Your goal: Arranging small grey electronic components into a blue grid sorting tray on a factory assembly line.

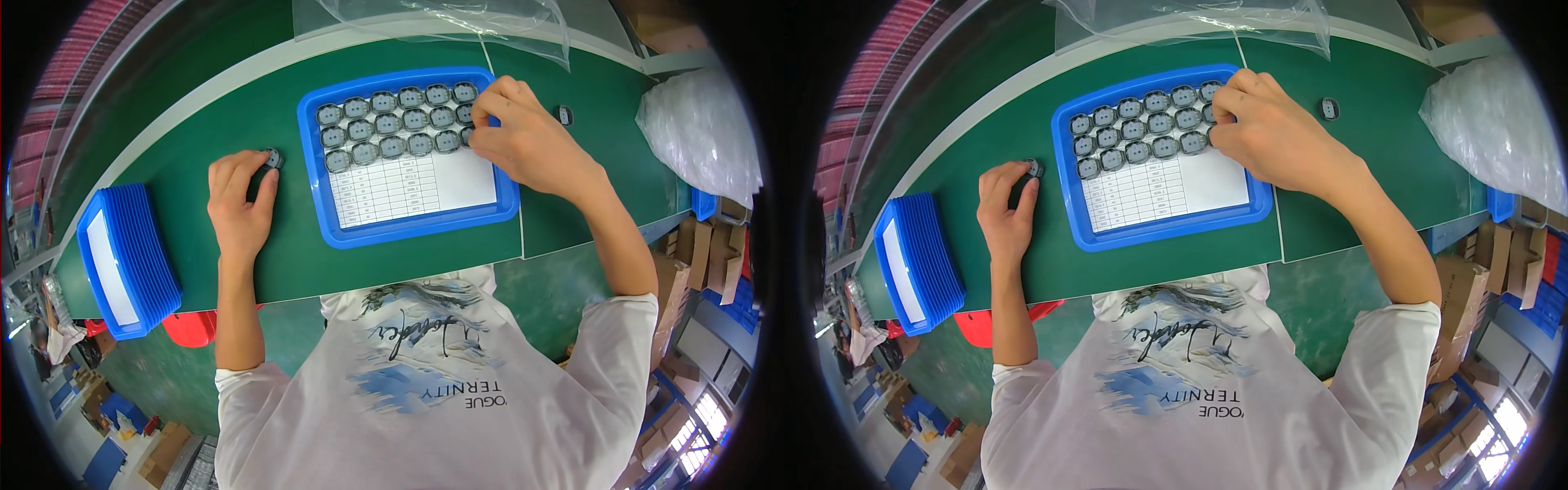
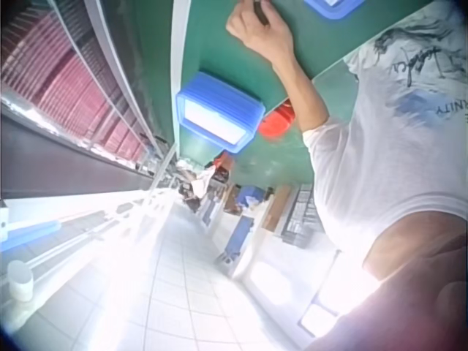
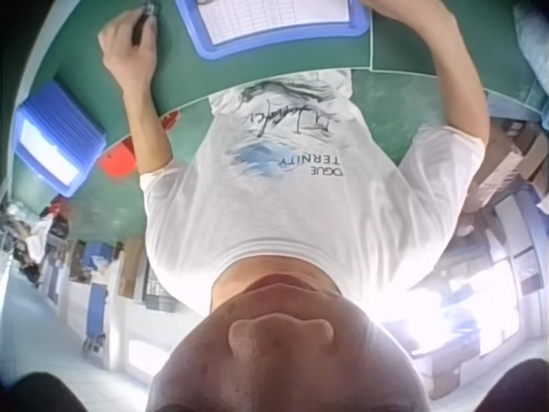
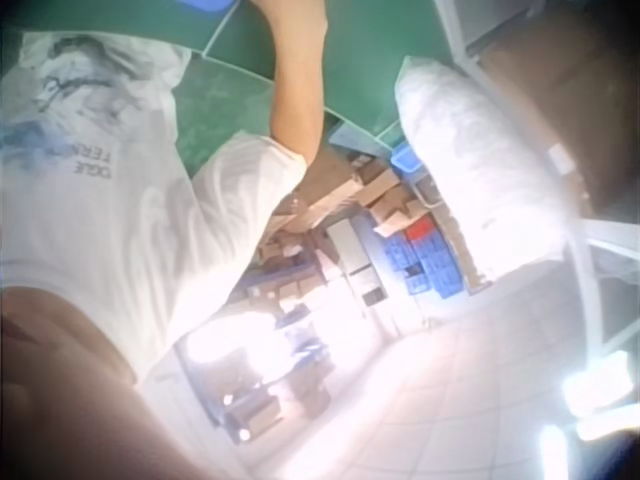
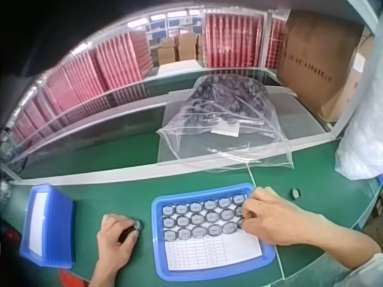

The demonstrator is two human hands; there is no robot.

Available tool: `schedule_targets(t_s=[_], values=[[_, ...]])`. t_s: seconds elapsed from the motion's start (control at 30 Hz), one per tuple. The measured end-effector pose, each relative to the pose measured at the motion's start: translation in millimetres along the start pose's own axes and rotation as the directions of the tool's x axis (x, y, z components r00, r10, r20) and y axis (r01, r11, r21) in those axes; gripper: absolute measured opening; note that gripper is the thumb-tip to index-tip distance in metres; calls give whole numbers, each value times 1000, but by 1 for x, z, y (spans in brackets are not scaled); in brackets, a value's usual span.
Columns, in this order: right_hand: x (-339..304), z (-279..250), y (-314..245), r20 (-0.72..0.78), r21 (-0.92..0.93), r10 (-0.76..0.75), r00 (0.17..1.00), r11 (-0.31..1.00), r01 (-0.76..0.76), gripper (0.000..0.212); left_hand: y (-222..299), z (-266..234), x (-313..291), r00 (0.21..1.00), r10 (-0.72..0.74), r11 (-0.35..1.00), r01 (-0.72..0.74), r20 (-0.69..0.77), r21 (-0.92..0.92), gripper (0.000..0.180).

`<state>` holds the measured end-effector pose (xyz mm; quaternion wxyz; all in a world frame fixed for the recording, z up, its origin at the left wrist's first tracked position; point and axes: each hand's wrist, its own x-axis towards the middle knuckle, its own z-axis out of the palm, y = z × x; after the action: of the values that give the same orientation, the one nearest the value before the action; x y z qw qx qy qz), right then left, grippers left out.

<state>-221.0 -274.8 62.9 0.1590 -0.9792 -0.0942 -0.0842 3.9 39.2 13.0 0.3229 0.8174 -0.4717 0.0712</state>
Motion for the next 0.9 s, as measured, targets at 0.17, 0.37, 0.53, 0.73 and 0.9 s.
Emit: schedule_targets(t_s=[0.17,0.37,0.53,0.73,0.9], values=[[-5,-8,6,-93,35,21,995,999,-18,17,1,-1,-2,1000,-4,1000,4,-3,10,23],[-65,-19,32,-301,-45,570,764,792,-609,23,-1,-2,-2,994,98,995,-97,-38,39,19],[-95,2,22,-214,10,658,722,740,-672,33,32,-12,0,984,174,982,-175,-22,-76,19],[-94,9,-5,-325,47,618,716,767,-640,35,63,4,-3,961,269,956,-258,63,-140,19],[-102,-8,-16,-147,92,640,754,768,-634,39,63,14,-8,963,261,958,-249,72,-142,19]])
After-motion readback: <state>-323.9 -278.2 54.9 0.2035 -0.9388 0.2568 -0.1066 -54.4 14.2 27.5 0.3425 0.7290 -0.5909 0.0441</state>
